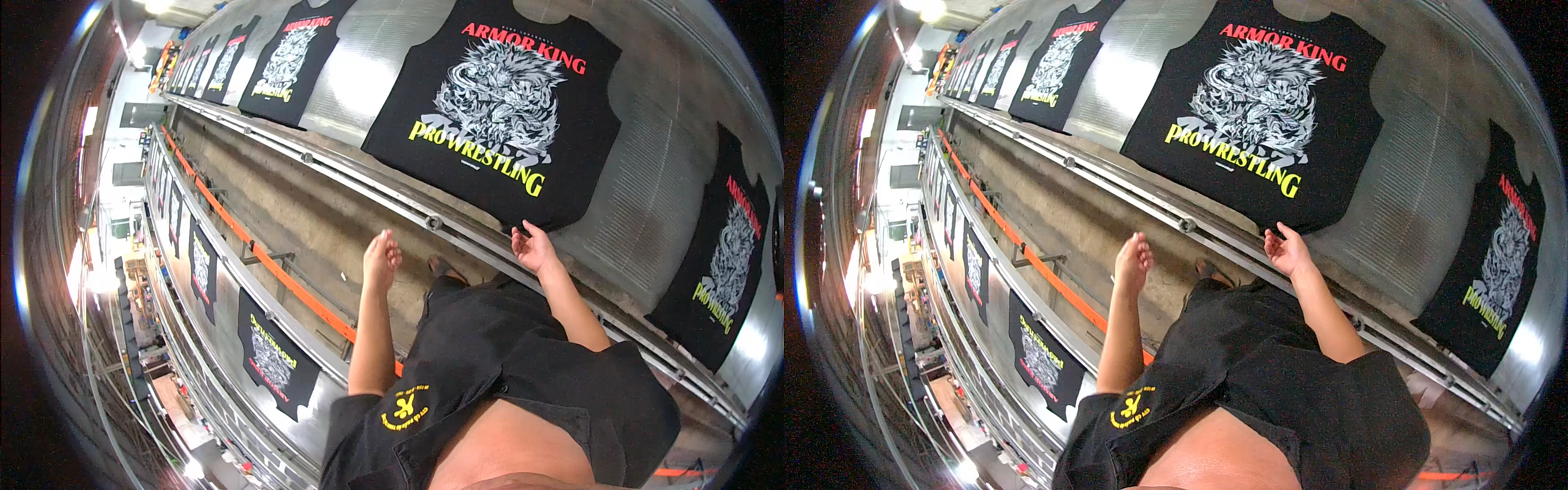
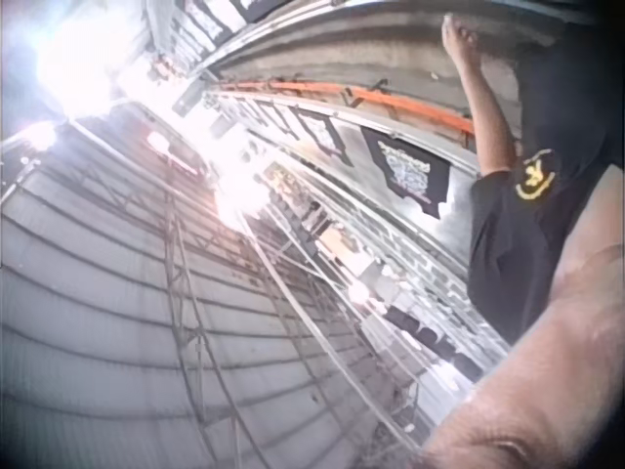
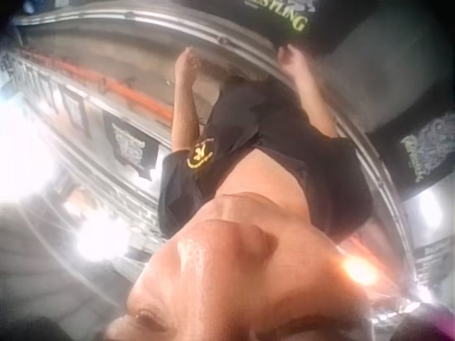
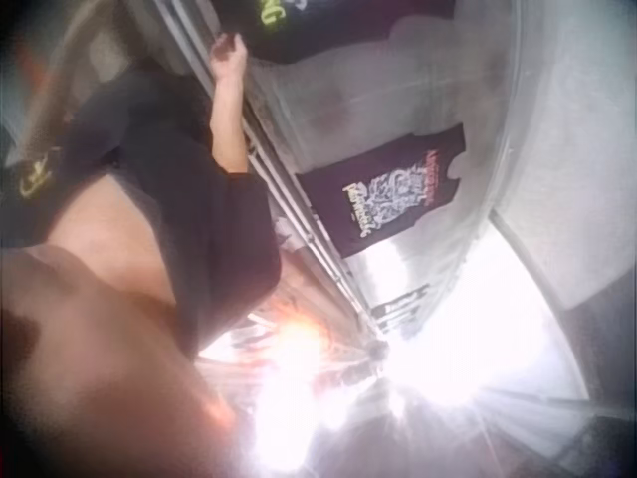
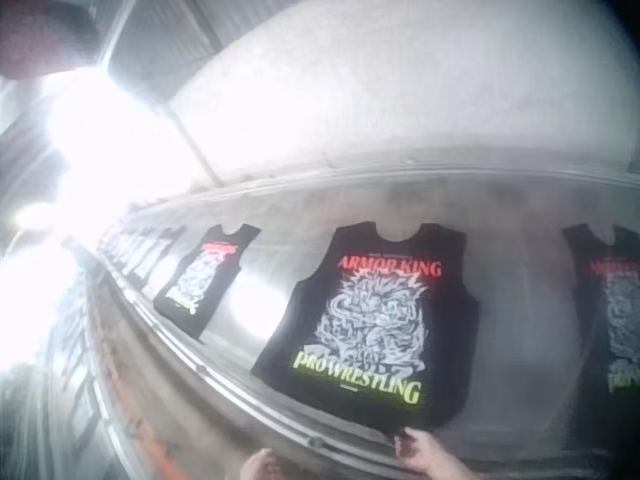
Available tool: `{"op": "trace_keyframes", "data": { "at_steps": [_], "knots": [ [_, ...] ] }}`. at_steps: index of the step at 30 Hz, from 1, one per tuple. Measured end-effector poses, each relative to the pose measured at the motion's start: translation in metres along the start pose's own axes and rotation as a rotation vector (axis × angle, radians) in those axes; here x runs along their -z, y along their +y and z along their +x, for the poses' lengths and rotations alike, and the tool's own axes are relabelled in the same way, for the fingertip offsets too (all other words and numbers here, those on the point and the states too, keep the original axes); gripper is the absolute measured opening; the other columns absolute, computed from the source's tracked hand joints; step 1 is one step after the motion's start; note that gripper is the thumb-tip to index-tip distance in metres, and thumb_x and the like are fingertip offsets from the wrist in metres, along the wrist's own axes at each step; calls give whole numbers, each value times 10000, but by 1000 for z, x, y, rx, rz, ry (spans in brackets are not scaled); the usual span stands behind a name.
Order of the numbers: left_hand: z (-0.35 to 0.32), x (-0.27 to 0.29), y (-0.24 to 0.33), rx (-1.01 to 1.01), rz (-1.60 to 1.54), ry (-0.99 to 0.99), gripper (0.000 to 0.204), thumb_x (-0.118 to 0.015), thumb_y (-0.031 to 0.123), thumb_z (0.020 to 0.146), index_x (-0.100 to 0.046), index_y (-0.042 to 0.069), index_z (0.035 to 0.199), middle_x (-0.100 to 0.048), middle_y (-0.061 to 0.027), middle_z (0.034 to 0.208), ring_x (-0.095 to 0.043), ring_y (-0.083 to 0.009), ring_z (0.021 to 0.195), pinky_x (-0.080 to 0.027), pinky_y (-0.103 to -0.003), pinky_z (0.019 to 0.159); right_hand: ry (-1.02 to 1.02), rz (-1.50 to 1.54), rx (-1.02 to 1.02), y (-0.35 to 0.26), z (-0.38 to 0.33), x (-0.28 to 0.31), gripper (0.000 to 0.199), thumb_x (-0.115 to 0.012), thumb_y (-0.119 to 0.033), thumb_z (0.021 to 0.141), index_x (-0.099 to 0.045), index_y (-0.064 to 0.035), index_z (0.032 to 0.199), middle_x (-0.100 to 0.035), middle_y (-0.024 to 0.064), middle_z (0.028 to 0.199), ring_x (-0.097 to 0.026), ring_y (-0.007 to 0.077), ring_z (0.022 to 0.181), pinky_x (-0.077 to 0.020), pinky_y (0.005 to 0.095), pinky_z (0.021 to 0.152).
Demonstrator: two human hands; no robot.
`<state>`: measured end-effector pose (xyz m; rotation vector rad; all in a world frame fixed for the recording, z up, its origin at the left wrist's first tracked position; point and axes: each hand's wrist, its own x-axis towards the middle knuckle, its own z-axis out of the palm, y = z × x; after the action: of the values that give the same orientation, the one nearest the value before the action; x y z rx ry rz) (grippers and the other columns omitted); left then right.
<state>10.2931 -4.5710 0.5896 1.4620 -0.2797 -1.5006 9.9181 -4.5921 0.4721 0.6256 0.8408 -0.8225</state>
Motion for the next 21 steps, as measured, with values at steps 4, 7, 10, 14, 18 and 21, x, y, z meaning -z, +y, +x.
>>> {"op": "trace_keyframes", "data": {
  "at_steps": [4,7,10,14,18,21],
  "knots": [
    [97,-14,60,-36,159,12,264,-633,275,944,-556,93,1119,-605,-12,849,-571,-105,635,-476,-241,545,49,-55,-17,4,12,-21,397,-729,-361,854,-597,11,898,-636,72,796,-617,158,631,-565,267,587],
    [174,5,99,-130,247,113,455,-686,331,899,-482,61,1203,-577,-91,1000,-604,-203,711,-524,-312,575,131,-208,84,19,-6,-45,428,-763,-406,818,-591,-16,856,-562,39,659,-518,125,501,-428,250,440],
    [256,-3,128,-65,243,264,712,-751,357,839,-351,-11,1298,-500,-192,1140,-630,-280,790,-567,-369,627,-21,-76,184,9,-32,-68,411,-737,-363,849,-578,12,900,-489,24,580,-423,108,427,-317,221,408],
    [306,-6,147,-28,325,331,761,-802,372,786,-429,-158,1185,-604,-198,882,-660,-285,697,-574,-315,560,96,-198,401,15,-34,-90,418,-675,-274,899,-531,72,1084,-569,76,660,-617,209,578,-496,274,499],
    [312,-8,155,388,474,-7,548,-772,378,821,-561,-106,970,-566,-103,687,-623,-225,600,-548,-279,506,405,-251,630,34,-3,-50,281,-591,-80,875,-508,83,1088,-584,216,1068,-665,338,856,-571,467,731],
    [282,-39,160,562,826,-172,365,-756,331,844,-584,9,827,-502,-32,626,-526,-150,515,-422,-250,393,411,-82,728,36,14,-38,274,-522,6,821,-515,78,1085,-578,205,1106,-636,351,925,-538,510,796]
  ]
}}
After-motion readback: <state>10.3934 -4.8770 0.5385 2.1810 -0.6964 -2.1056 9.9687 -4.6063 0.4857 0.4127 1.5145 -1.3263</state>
